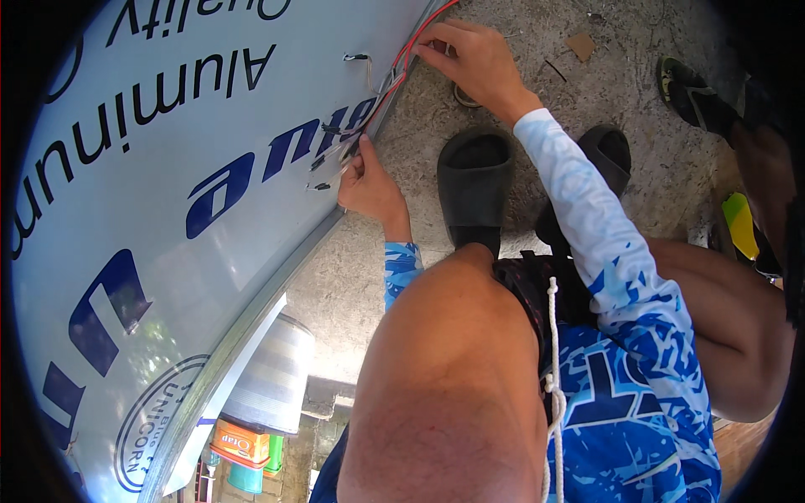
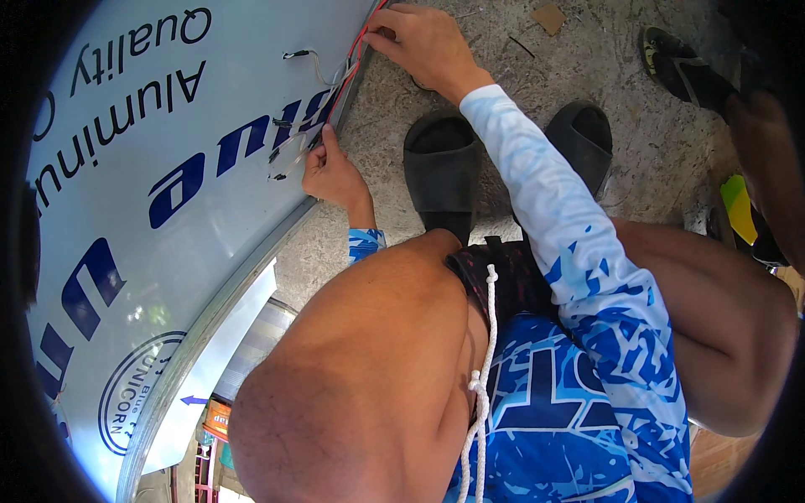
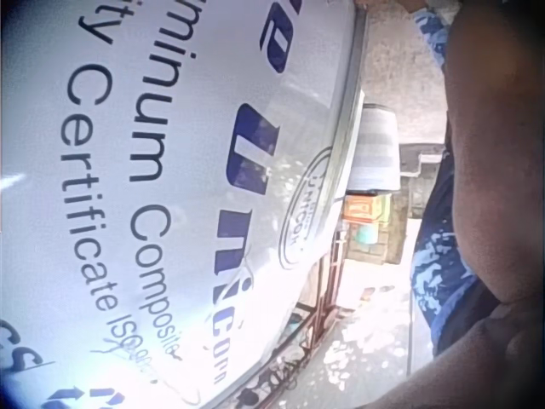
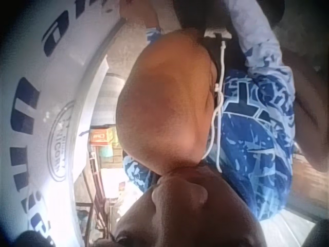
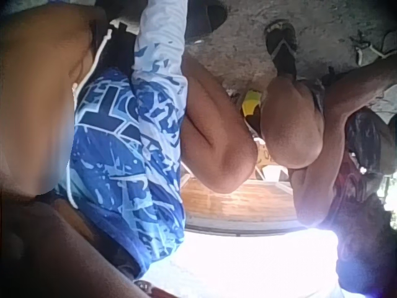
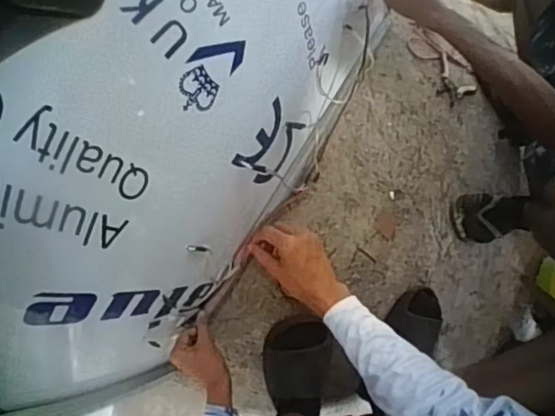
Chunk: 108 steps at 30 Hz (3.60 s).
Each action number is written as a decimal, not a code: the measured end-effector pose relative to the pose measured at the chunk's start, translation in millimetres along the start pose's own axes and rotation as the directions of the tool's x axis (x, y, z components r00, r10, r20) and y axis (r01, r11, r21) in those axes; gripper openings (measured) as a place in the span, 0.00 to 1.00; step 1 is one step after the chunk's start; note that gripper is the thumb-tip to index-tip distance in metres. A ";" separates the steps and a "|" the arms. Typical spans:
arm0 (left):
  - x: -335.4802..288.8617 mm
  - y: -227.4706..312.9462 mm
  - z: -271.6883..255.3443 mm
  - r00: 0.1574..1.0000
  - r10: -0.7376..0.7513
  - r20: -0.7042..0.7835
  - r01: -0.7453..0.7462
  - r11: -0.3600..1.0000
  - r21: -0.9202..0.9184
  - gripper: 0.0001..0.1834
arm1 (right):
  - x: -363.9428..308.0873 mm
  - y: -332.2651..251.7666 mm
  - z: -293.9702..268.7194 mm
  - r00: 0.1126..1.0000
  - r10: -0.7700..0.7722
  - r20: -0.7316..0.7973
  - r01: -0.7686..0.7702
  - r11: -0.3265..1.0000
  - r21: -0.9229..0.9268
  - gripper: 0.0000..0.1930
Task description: Applying electrical tape to wires connected to an aluminum composite panel.
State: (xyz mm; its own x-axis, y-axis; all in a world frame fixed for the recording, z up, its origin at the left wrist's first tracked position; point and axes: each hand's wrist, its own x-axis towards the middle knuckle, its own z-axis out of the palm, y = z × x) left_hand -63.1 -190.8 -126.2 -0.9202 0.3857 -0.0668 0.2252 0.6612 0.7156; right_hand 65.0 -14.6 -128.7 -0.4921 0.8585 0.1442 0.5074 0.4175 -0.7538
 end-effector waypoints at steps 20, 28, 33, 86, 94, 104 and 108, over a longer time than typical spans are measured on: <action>-42.0 30.7 29.1 0.795 0.443 0.415 -0.380 0.896 -0.229 0.11 | -10.2 -15.2 19.8 0.730 0.592 0.341 -0.680 0.583 0.445 0.13; -37.3 31.0 31.7 0.768 0.444 0.462 -0.395 0.896 -0.205 0.11 | -8.8 -22.4 5.2 0.677 0.623 0.391 -0.736 0.574 0.359 0.12; -40.2 47.6 39.8 0.740 0.475 0.476 -0.421 0.879 -0.223 0.07 | -20.6 -1.0 -18.1 0.766 0.623 0.156 -0.632 0.688 0.357 0.14; -26.5 169.5 49.1 0.252 0.842 0.477 -0.599 0.523 -0.606 0.11 | -19.9 -72.6 -137.7 0.850 0.437 -0.295 -0.493 0.856 -0.154 0.09; -13.4 198.2 54.6 0.206 0.892 0.402 -0.626 0.436 -0.647 0.08 | -17.5 -101.2 -176.8 0.800 0.535 -0.272 -0.552 0.834 0.019 0.04; -19.1 219.6 35.3 0.344 0.771 0.536 -0.445 0.637 -0.630 0.09 | -10.4 -107.4 -190.7 0.813 0.502 -0.294 -0.424 0.857 0.292 0.06; -14.8 233.9 16.1 0.256 0.826 0.503 -0.407 0.564 -0.719 0.11 | -11.7 -107.1 -205.1 0.843 0.460 -0.281 -0.349 0.863 0.366 0.07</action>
State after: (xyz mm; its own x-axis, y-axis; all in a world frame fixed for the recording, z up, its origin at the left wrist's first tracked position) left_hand 8.3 -31.5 31.0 0.1114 0.9681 0.2244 0.2711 -0.2469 0.9303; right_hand 161.4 -8.3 81.8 0.0170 0.9988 -0.0450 0.3502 -0.0481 -0.9354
